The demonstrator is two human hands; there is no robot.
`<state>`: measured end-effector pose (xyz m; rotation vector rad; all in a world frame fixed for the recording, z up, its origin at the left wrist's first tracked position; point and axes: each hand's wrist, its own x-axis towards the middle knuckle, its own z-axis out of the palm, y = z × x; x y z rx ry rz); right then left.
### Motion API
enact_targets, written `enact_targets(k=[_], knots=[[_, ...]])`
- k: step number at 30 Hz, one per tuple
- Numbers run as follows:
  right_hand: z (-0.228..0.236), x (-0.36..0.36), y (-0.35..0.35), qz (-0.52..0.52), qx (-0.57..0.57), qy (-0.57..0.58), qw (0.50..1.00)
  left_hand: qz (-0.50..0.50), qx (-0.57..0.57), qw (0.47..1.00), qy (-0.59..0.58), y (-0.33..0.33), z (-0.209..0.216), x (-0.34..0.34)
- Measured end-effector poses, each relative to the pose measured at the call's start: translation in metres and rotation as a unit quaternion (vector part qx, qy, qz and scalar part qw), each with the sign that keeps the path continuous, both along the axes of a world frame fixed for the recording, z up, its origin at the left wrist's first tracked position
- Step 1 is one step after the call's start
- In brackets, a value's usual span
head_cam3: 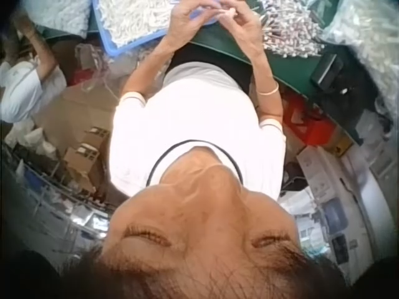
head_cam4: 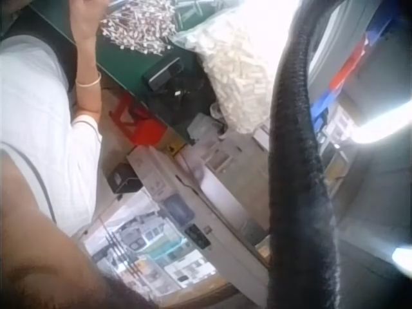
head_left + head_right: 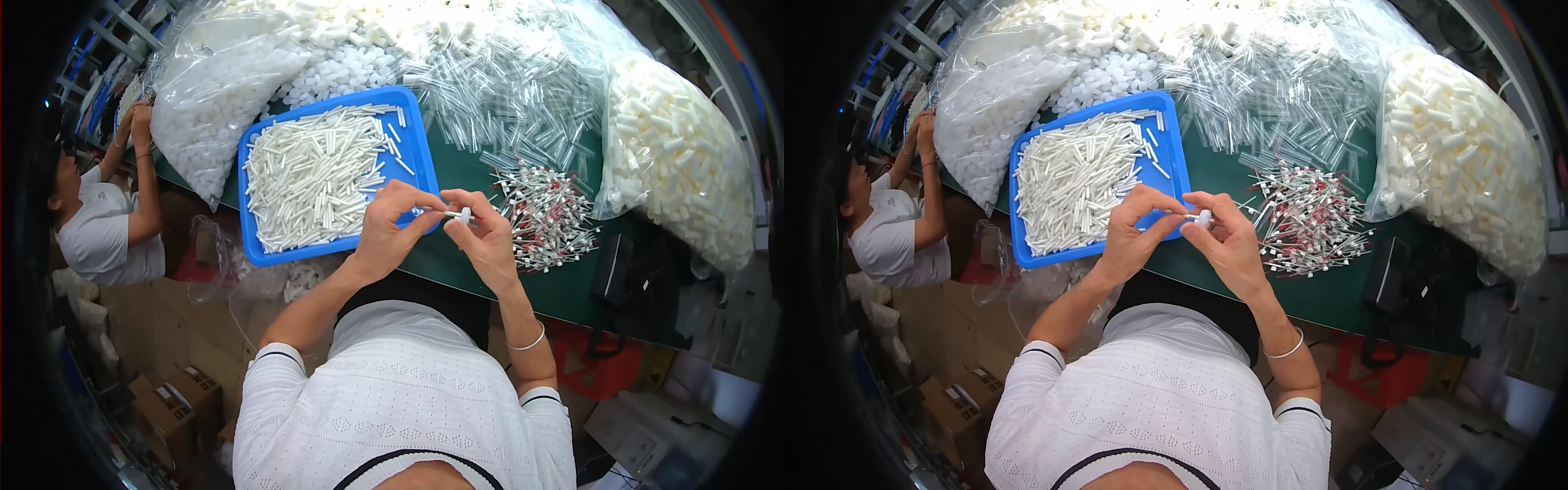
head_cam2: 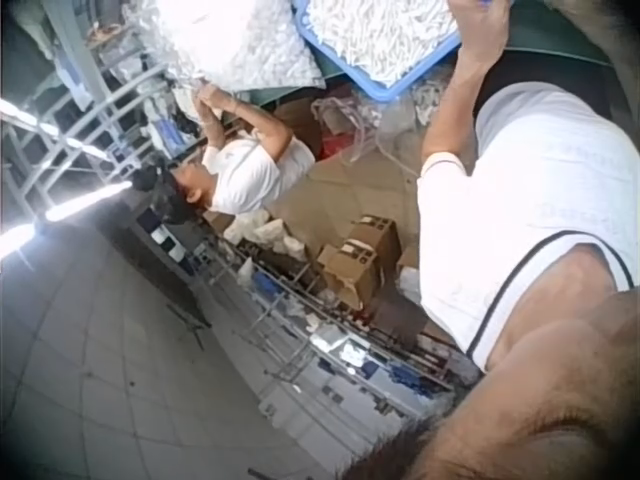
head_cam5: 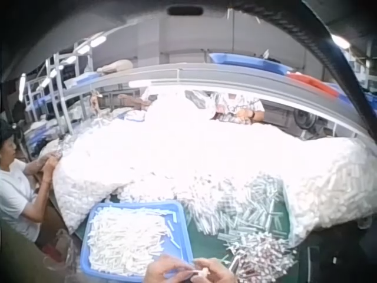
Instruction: Assembling small white plastic components and thin rods at a factory workstation.
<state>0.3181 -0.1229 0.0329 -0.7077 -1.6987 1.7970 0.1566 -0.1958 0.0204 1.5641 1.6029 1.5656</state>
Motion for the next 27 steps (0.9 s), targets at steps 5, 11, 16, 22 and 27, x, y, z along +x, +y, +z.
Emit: enact_targets(k=[5, 11, 16, 22, 27], knots=[[0.002, 0.012, 0.003, -0.040, -0.033, 0.075, 0.996, -0.011, -0.023, 0.999, 0.048, -0.005, 0.006, -0.006], [0.001, 0.009, -0.001, -0.037, -0.056, -0.022, 0.997, -0.004, 0.094, 0.975, 0.199, -0.007, 0.006, 0.001], [-0.013, 0.006, 0.010, 0.022, -0.138, 0.003, 0.990, -0.072, 0.099, 0.965, 0.232, 0.005, 0.010, -0.010], [-0.012, 0.008, 0.026, -0.079, -0.244, 0.180, 0.950, -0.007, -0.027, 0.977, 0.211, 0.115, 0.046, -0.123], [-0.016, 0.012, 0.024, -0.092, -0.268, 0.172, 0.944, 0.167, 0.035, 0.784, 0.596, 0.239, -0.013, -0.217]])
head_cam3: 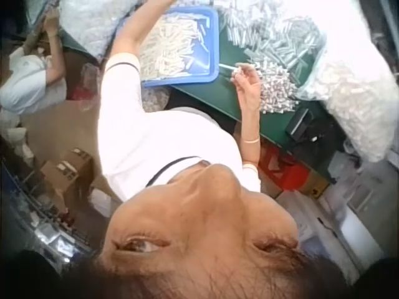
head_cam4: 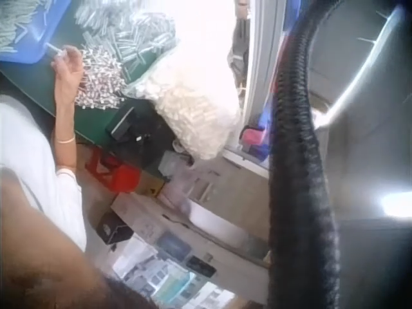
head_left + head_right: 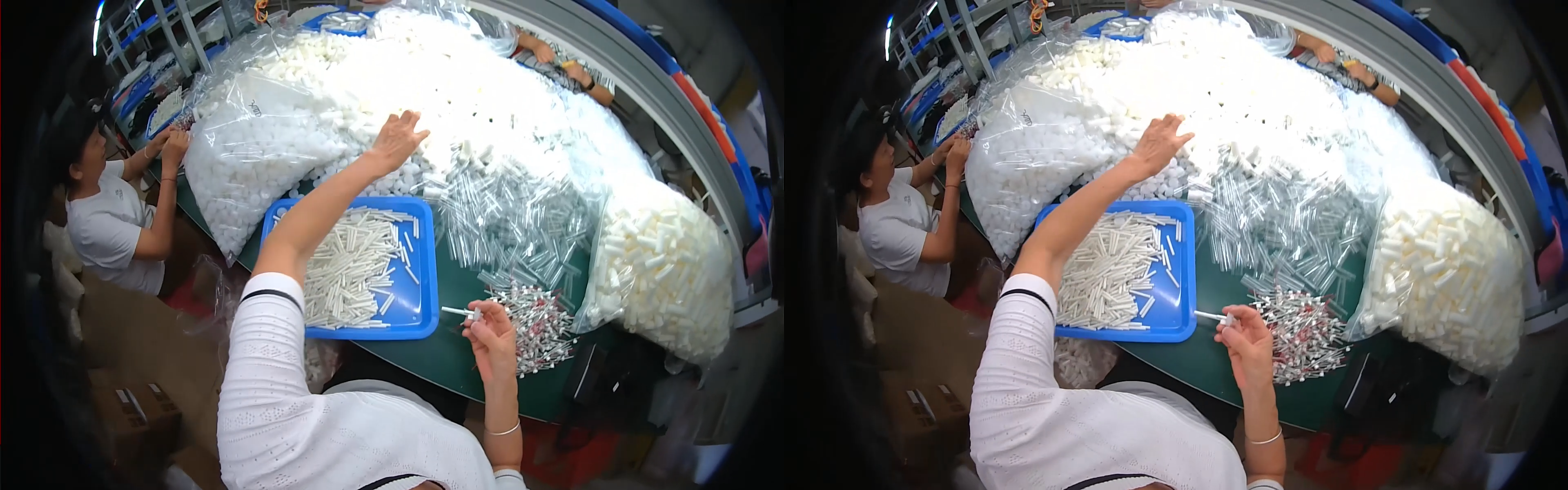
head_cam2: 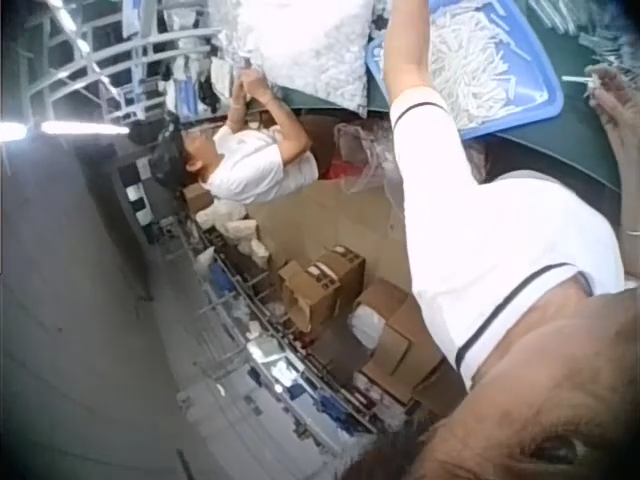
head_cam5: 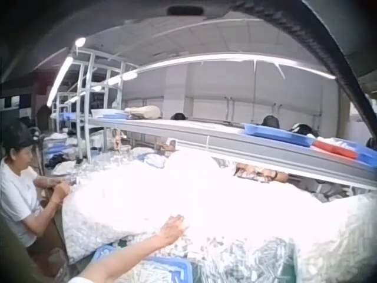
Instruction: Assembling small white plastic components and thin rods at a factory workstation.
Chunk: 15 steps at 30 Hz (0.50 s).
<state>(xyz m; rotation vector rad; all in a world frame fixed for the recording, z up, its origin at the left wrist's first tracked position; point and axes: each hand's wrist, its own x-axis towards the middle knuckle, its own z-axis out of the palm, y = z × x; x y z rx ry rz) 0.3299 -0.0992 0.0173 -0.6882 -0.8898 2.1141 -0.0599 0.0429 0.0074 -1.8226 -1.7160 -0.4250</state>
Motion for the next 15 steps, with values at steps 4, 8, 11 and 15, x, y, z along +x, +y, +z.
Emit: enact_targets(k=[4, 8, 11, 15], knots=[[-0.004, 0.003, -0.006, 0.017, 0.046, -0.024, 0.998, 0.035, -0.087, 0.995, 0.038, 0.009, -0.018, -0.009], [-0.009, 0.012, -0.006, 0.032, 0.083, -0.083, 0.993, -0.001, -0.040, 0.996, -0.084, -0.033, 0.006, 0.009], [-0.011, 0.021, 0.001, -0.048, 0.110, -0.055, 0.991, -0.079, -0.105, 0.942, -0.309, -0.100, 0.029, 0.076], [0.002, 0.008, -0.005, -0.026, 0.120, 0.024, 0.992, -0.244, -0.247, 0.763, -0.546, -0.211, 0.048, 0.181]])
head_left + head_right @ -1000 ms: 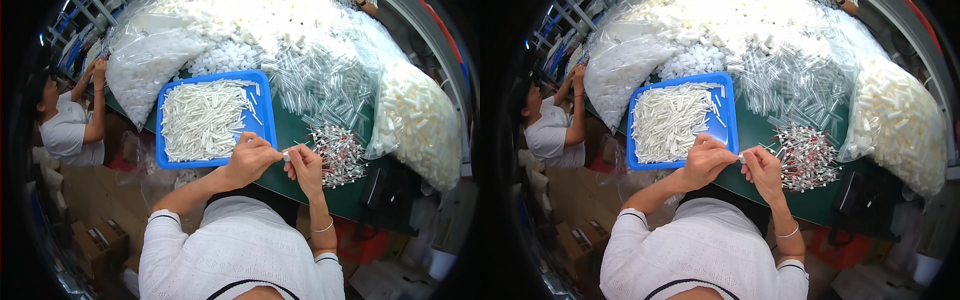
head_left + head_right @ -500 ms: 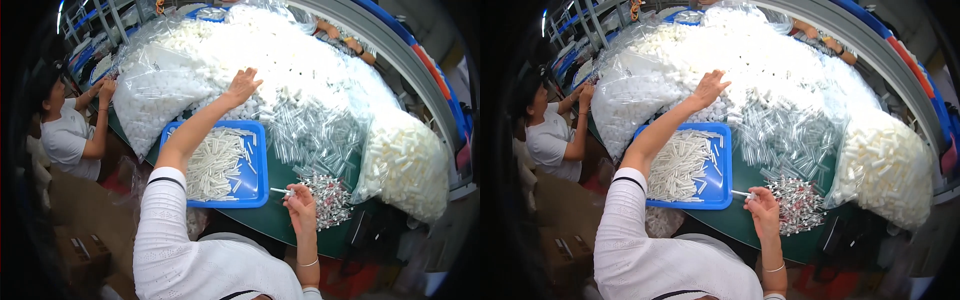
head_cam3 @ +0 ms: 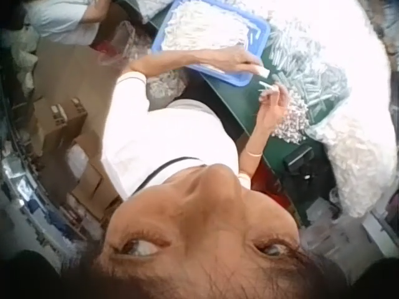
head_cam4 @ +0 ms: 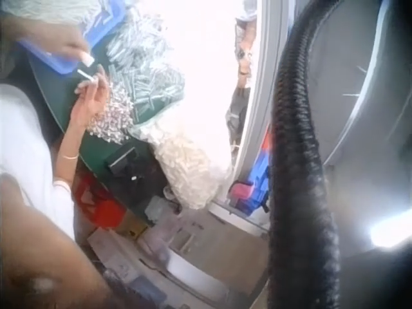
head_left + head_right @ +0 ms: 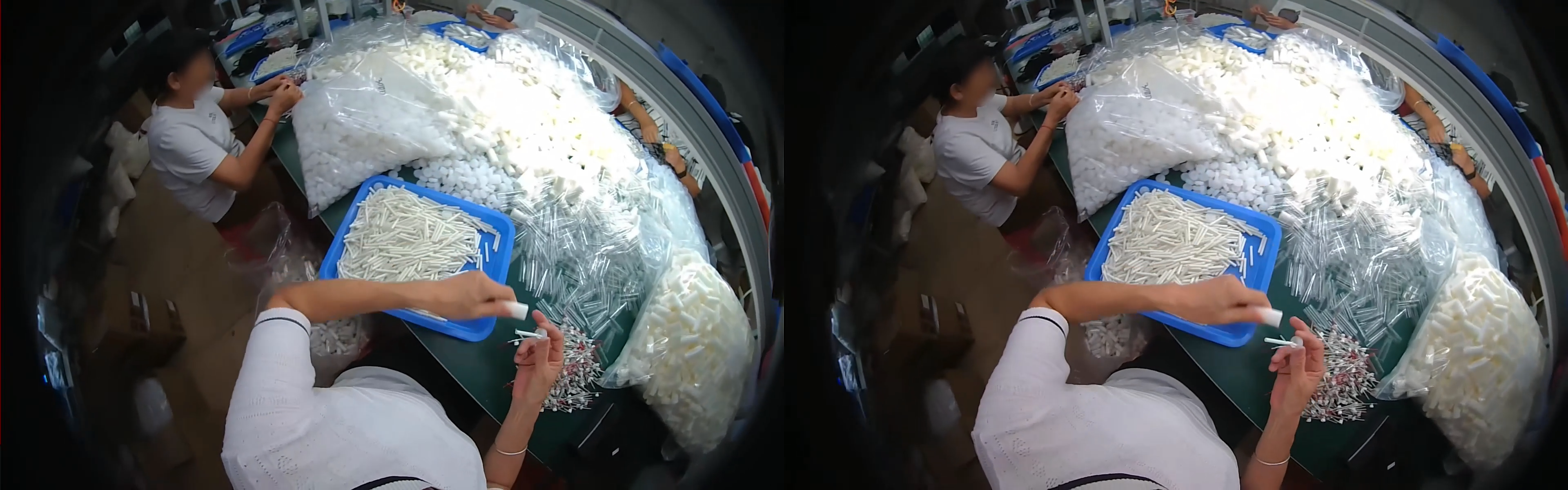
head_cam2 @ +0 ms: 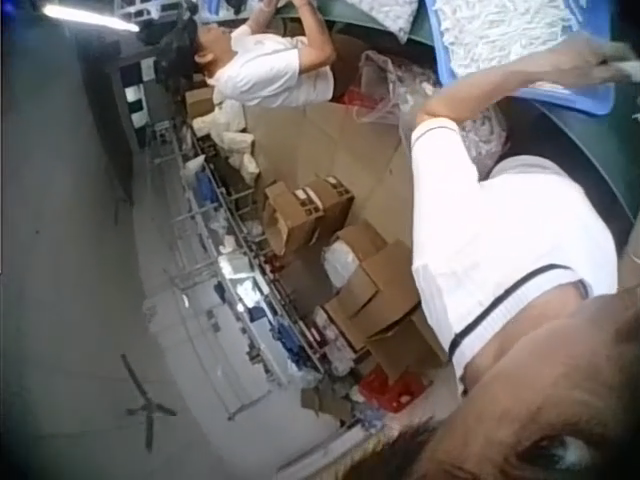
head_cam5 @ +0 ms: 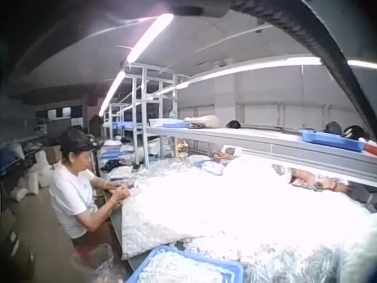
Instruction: Assembling small white plastic components and thin rods at a factory workstation.
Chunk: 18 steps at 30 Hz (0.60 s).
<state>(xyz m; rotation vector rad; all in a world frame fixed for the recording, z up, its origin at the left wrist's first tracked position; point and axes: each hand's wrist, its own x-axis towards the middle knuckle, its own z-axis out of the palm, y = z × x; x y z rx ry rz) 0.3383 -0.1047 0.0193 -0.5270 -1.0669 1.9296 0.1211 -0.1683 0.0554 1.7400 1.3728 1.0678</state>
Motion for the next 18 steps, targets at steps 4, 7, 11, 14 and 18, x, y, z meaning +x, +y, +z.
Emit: enact_targets(k=[4, 7, 11, 14, 18], knots=[[-0.002, -0.013, -0.020, -0.028, -0.001, -0.039, 0.999, 0.050, -0.005, 0.995, -0.084, -0.028, -0.011, 0.030], [-0.001, -0.020, -0.023, 0.022, -0.052, -0.041, 0.998, 0.133, 0.020, 0.990, -0.038, -0.044, -0.028, 0.033], [-0.009, -0.022, -0.024, 0.064, -0.141, 0.027, 0.988, 0.161, 0.048, 0.985, 0.024, -0.042, -0.037, 0.023], [-0.012, -0.016, -0.027, 0.054, -0.154, 0.027, 0.986, 0.139, 0.040, 0.989, 0.026, -0.037, -0.042, 0.026], [-0.013, -0.014, -0.031, 0.033, -0.104, -0.007, 0.994, 0.130, 0.152, 0.970, 0.141, -0.036, -0.048, 0.028]])
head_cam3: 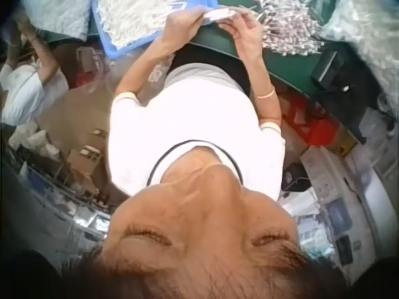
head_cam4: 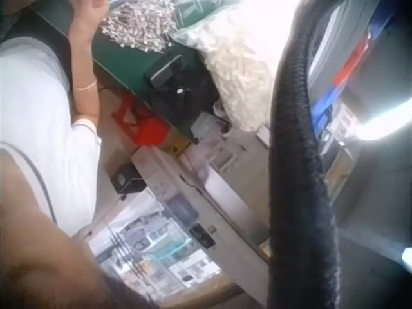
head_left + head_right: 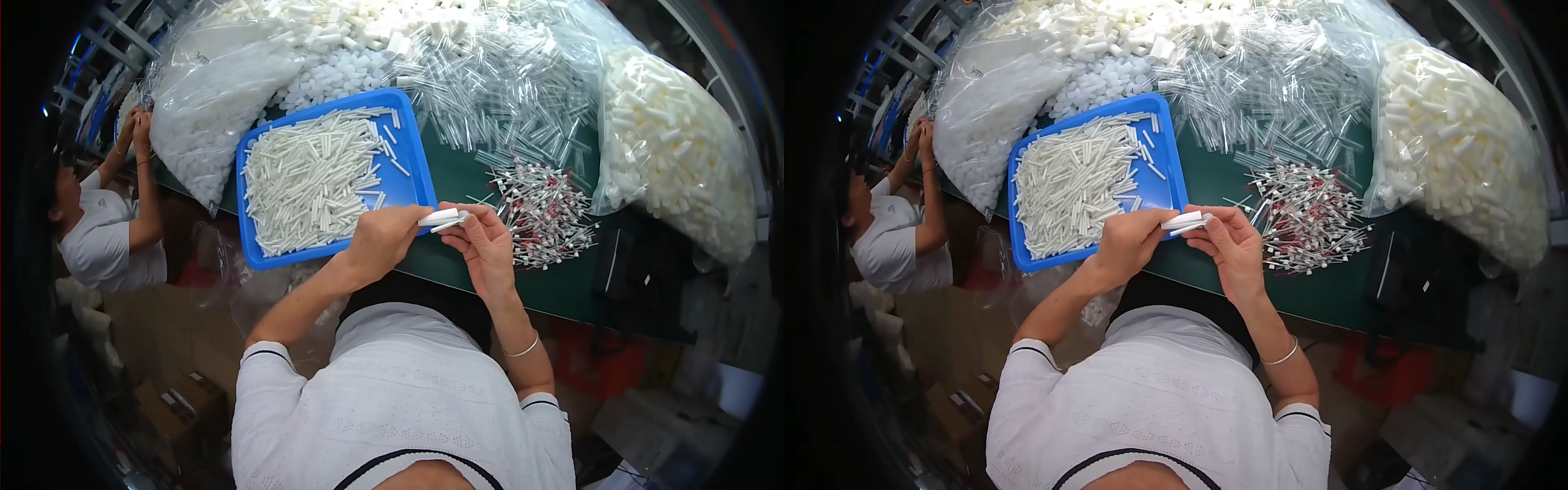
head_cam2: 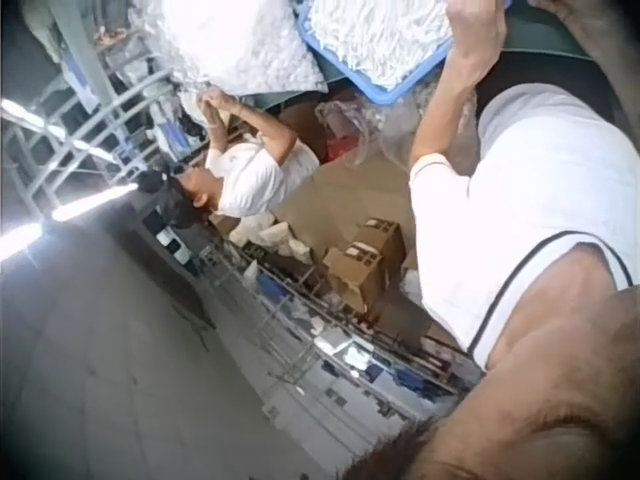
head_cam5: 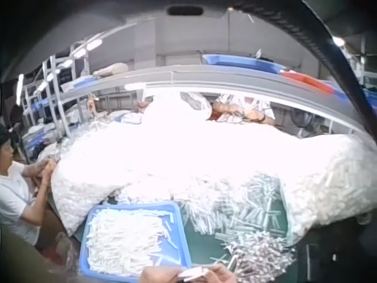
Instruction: Assembling small white plastic components and thin rods at a factory workstation.
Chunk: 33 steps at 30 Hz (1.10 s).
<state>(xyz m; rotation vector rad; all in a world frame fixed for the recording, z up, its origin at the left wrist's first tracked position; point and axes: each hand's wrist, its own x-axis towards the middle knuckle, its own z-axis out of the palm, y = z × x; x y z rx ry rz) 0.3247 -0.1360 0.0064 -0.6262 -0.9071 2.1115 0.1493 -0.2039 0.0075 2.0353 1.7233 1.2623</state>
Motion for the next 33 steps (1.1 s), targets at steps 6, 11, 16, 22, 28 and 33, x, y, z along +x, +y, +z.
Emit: enact_targets(k=[6, 11, 16, 22, 28, 33], knots=[[0.000, 0.004, -0.001, -0.009, -0.008, 0.021, 1.000, 0.012, 0.041, 0.998, 0.049, -0.004, 0.000, 0.005], [-0.006, 0.003, 0.001, -0.068, 0.127, -0.065, 0.987, 0.007, -0.165, 0.965, -0.206, -0.008, 0.028, 0.022], [0.011, 0.015, 0.011, -0.076, 0.540, -0.289, 0.787, -0.024, -0.212, 0.930, -0.298, 0.000, 0.019, 0.016], [0.023, 0.044, 0.028, -0.122, 0.602, -0.375, 0.694, -0.121, -0.163, 0.964, -0.170, 0.067, 0.033, 0.013], [0.032, 0.074, 0.037, -0.134, 0.468, -0.452, 0.748, -0.117, 0.021, 0.972, 0.204, 0.157, -0.025, 0.032], [0.033, 0.084, 0.041, -0.124, 0.458, -0.458, 0.752, -0.092, 0.059, 0.972, 0.206, 0.157, -0.013, 0.030]])
